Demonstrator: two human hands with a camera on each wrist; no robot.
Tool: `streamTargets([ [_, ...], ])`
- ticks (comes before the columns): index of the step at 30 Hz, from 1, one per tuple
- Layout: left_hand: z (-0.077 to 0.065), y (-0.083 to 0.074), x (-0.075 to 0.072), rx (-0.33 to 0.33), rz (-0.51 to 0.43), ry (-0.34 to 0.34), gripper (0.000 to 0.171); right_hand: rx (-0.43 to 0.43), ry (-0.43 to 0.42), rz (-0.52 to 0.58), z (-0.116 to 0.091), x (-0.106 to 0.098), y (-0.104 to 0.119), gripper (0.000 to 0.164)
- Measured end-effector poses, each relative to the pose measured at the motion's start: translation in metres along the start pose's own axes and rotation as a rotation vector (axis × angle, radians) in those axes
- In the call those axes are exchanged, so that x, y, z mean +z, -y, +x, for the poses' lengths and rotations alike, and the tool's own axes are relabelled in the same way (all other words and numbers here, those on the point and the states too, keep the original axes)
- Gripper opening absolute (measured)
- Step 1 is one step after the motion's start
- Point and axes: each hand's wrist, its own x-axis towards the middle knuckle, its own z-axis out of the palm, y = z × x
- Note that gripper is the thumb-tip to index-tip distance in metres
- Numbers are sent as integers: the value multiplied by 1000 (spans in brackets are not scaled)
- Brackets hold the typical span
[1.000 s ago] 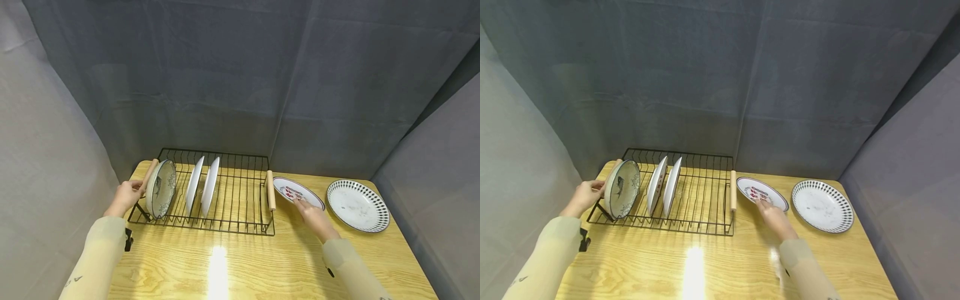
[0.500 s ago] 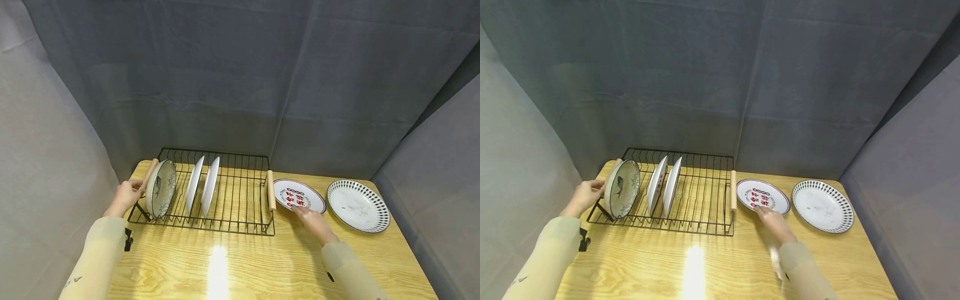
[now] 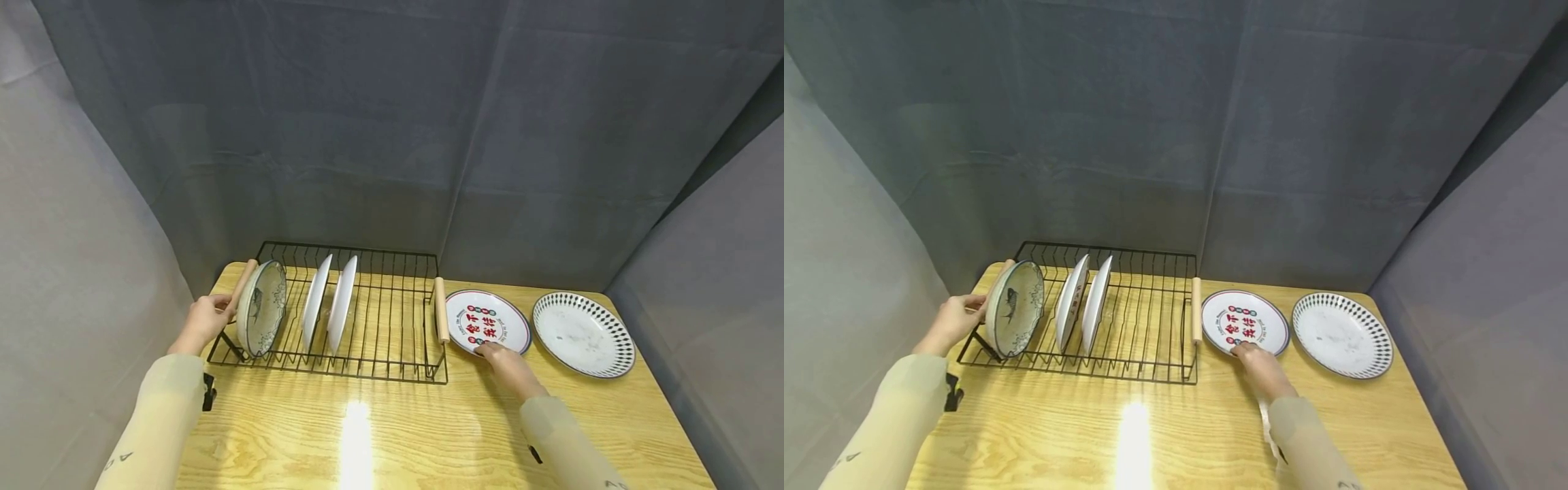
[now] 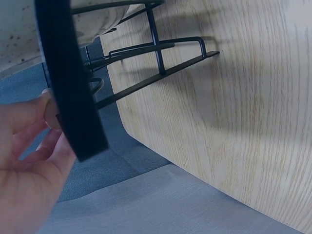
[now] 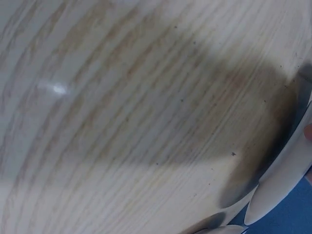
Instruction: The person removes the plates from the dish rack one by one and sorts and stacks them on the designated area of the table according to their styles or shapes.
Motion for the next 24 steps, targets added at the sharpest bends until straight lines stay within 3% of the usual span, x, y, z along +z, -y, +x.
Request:
streamTargets([
  [24,0,1,1,-1,2,0,37,16,50,66,-4,12,-1,40],
])
